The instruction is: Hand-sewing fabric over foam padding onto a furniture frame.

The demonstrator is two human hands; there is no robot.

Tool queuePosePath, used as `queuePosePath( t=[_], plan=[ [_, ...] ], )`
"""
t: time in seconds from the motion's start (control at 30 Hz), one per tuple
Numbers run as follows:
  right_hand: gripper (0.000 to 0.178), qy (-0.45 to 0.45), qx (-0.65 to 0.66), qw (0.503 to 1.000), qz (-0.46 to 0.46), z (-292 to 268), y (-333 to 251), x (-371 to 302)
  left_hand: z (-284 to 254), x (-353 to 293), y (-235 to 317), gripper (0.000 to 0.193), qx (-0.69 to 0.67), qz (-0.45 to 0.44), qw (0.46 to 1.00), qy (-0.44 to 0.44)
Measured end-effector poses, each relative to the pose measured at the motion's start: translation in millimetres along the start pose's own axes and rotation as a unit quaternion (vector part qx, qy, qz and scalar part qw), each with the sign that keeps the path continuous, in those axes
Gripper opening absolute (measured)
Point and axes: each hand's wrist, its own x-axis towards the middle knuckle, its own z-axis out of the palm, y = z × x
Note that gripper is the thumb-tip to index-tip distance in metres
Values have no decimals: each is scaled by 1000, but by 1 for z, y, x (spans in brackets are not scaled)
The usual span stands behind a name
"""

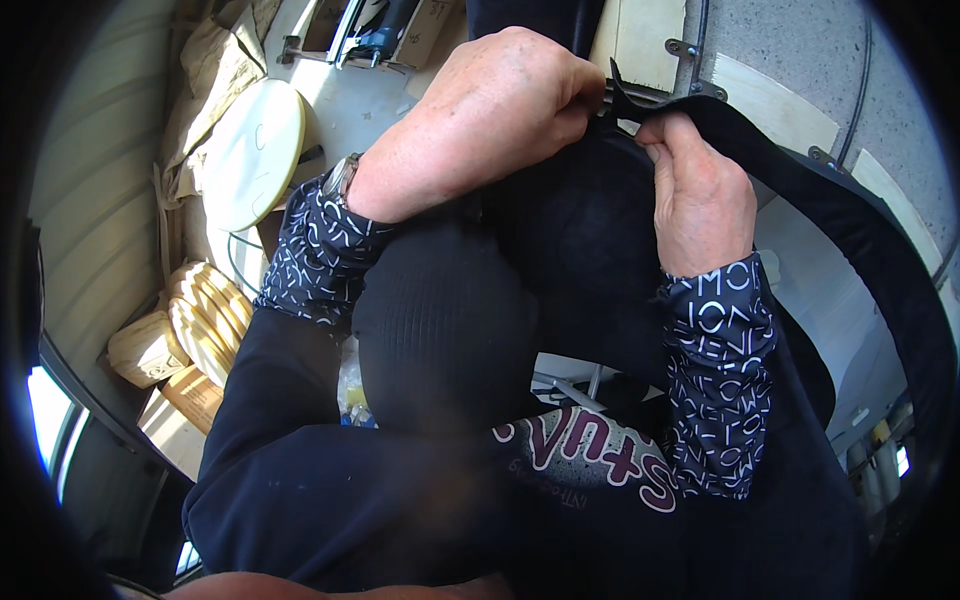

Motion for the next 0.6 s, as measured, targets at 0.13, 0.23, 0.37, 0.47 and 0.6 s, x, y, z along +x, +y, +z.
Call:
queuePosePath(
  t=[0.13, 0.23, 0.37, 0.47, 0.6],
  plan=[
    [9, -2, 9, 1000, 9, 0, -2, -4, -2, 1, 5, 13, 40, -5, 999, -16],
    [9, 13, -4, 1000, 7, 3, -6, -7, 0, 0, -1, 12, 12, 5, 1000, -14],
    [8, 26, -26, 999, 3, 4, -5, -6, 2, 0, -1, 11, 2, 12, 1000, -10],
    [11, 8, -31, 999, 21, 6, -3, -3, 5, -3, -3, 11, -32, 24, 999, 35],
    [12, 4, -38, 999, 22, 5, -2, 1, 6, -3, -5, 11, -38, 39, 997, 61]
  ],
)
